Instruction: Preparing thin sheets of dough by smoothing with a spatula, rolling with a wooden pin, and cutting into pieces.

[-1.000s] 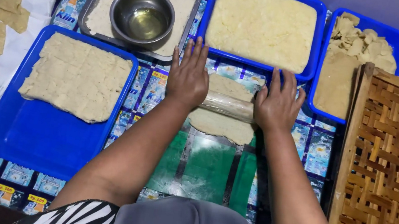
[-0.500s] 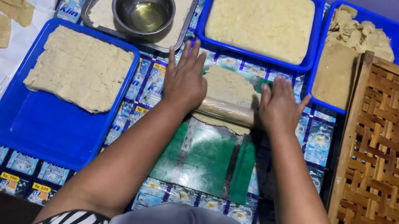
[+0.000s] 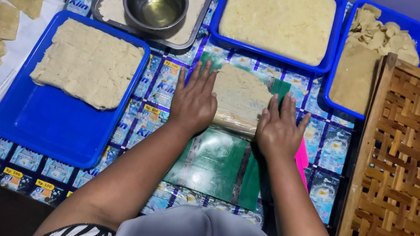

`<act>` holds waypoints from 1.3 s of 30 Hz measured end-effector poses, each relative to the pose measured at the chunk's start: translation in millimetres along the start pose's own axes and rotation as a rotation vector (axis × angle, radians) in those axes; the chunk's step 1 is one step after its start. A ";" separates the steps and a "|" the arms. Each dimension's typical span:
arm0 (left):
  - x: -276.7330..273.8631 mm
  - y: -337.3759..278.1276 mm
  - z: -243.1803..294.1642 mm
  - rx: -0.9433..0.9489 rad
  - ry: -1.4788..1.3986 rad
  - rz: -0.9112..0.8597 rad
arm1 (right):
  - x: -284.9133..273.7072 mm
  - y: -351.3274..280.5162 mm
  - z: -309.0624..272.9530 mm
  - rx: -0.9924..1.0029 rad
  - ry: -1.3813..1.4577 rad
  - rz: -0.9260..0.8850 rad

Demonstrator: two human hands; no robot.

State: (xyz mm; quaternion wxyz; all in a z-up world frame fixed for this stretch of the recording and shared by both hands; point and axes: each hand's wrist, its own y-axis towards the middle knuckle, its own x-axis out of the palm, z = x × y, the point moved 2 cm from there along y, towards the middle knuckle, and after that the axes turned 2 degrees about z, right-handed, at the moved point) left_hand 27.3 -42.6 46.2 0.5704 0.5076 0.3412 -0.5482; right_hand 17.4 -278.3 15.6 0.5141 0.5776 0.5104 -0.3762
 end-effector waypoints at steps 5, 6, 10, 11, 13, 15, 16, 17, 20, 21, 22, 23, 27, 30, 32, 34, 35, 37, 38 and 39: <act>-3.1 -21.3 -1.3 0.015 -0.013 0.006 | -0.4 -21.4 -3.4 -0.165 -0.038 0.310; 1.2 -18.2 -2.9 0.019 -0.008 0.001 | 0.5 -18.0 -1.7 -0.146 -0.029 0.264; 6.2 12.3 -6.7 0.027 -0.001 -0.008 | -10.3 17.2 -2.1 0.012 0.043 -0.077; 2.0 26.2 -5.4 0.035 -0.003 -0.010 | -15.1 30.0 -3.2 0.020 0.041 -0.074; -5.2 47.0 -6.1 -0.016 0.005 -0.100 | -22.6 49.3 -7.4 0.082 0.039 -0.098; -8.8 64.3 -6.5 -0.022 0.004 -0.118 | -15.1 63.3 -3.6 0.056 0.030 0.013; -9.0 67.8 -5.7 -0.041 0.001 -0.142 | -12.4 65.3 -1.2 0.020 0.018 0.112; -12.0 60.3 -3.0 -0.035 -0.003 -0.148 | -8.4 60.0 0.6 0.028 0.014 0.109; -22.4 43.2 -1.3 -0.016 -0.006 -0.164 | 1.7 46.5 2.4 0.002 0.003 0.171; -22.9 32.1 -1.9 0.022 -0.016 -0.142 | 6.0 34.2 3.5 -0.007 -0.021 0.220; -22.3 16.1 -1.1 0.055 -0.029 -0.127 | 10.1 16.5 5.6 -0.017 -0.047 0.259; -21.0 -2.3 -3.4 0.059 -0.033 -0.135 | 6.4 0.5 -0.7 -0.010 -0.051 0.254; -6.9 -42.3 -4.6 0.090 0.003 -0.117 | -3.2 -26.4 -6.2 -0.029 -0.113 0.337; -5.3 -34.0 -8.0 0.014 0.021 -0.127 | 6.0 -12.6 -3.1 -0.007 -0.121 0.319; -7.6 -12.0 -8.4 -0.022 0.024 -0.126 | 7.9 8.8 -0.7 -0.009 -0.141 0.316; -10.7 12.1 -8.8 -0.073 -0.009 -0.123 | 8.1 32.0 1.9 0.095 -0.075 0.160; -10.2 26.1 -8.7 -0.078 -0.006 -0.126 | 2.5 44.9 1.8 0.092 -0.071 0.155; -12.1 54.1 -11.7 -0.108 -0.019 -0.098 | -7.2 73.4 -1.6 0.087 -0.011 0.074; -8.8 66.0 -14.2 -0.110 -0.017 -0.090 | 1.2 84.1 3.9 0.081 -0.009 0.081; -6.2 77.9 -16.1 -0.095 -0.027 -0.065 | 5.9 94.7 8.3 0.023 -0.025 0.249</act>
